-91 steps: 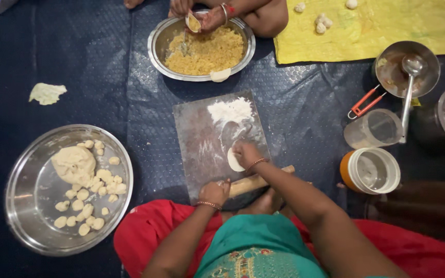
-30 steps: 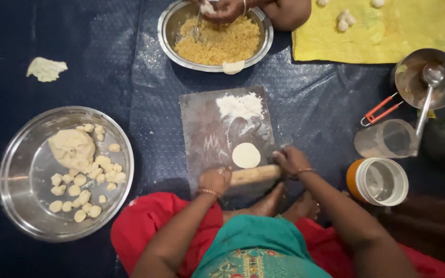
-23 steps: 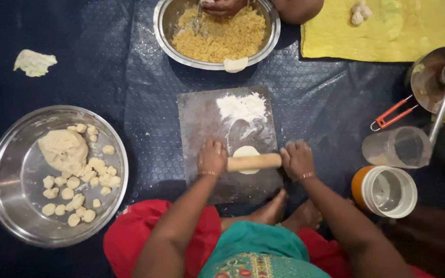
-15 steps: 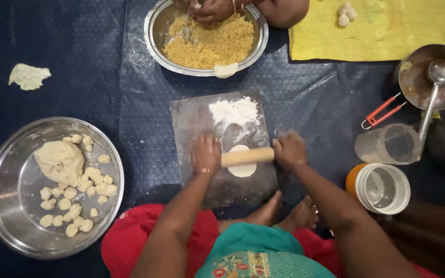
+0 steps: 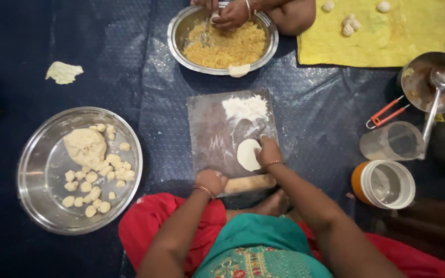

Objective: The person rolls small dough pieces into circles on a wooden board using a rolling pin, places a portion of yellow filling from a metal bowl onto each circle, and folds the dough to seal the filling.

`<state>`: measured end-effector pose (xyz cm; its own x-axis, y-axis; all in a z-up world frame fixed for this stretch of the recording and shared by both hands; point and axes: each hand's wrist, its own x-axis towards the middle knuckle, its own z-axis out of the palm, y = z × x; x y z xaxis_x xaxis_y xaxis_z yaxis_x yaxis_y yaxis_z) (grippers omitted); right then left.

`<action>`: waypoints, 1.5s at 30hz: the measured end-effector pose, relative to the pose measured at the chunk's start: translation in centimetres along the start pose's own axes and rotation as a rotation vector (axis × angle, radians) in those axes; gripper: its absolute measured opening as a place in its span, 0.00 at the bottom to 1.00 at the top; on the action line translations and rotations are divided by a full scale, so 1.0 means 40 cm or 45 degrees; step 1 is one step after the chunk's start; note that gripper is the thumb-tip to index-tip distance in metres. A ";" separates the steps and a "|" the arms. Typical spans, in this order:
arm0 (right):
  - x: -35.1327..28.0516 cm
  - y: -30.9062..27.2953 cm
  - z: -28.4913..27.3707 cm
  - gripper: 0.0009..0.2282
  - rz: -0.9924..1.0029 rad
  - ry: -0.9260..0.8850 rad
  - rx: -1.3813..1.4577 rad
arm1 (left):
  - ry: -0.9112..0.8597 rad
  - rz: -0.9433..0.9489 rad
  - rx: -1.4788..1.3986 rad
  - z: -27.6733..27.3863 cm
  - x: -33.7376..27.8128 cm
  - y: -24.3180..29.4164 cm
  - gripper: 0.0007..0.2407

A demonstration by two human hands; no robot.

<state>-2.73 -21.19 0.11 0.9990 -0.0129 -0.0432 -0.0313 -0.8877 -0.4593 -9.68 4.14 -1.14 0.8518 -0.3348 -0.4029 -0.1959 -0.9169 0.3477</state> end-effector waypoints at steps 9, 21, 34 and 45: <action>0.053 0.072 0.067 0.06 0.157 -0.200 0.395 | -0.105 -0.061 -0.019 -0.116 -0.014 0.048 0.17; 0.442 0.049 -0.102 0.07 -0.066 -0.124 0.378 | -0.147 -0.072 -0.063 -0.099 -0.009 0.043 0.16; 0.099 -0.062 0.056 0.13 0.059 -0.352 0.148 | -0.143 -0.078 -0.028 -0.108 -0.004 0.046 0.16; 0.087 -0.069 0.007 0.08 0.517 -0.563 0.936 | -0.151 -0.086 -0.030 -0.114 -0.006 0.049 0.17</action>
<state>0.82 -18.64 0.98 0.8090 0.0524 -0.5854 -0.5368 -0.3398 -0.7722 -8.07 3.40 3.51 0.7992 -0.2968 -0.5227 -0.1270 -0.9333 0.3358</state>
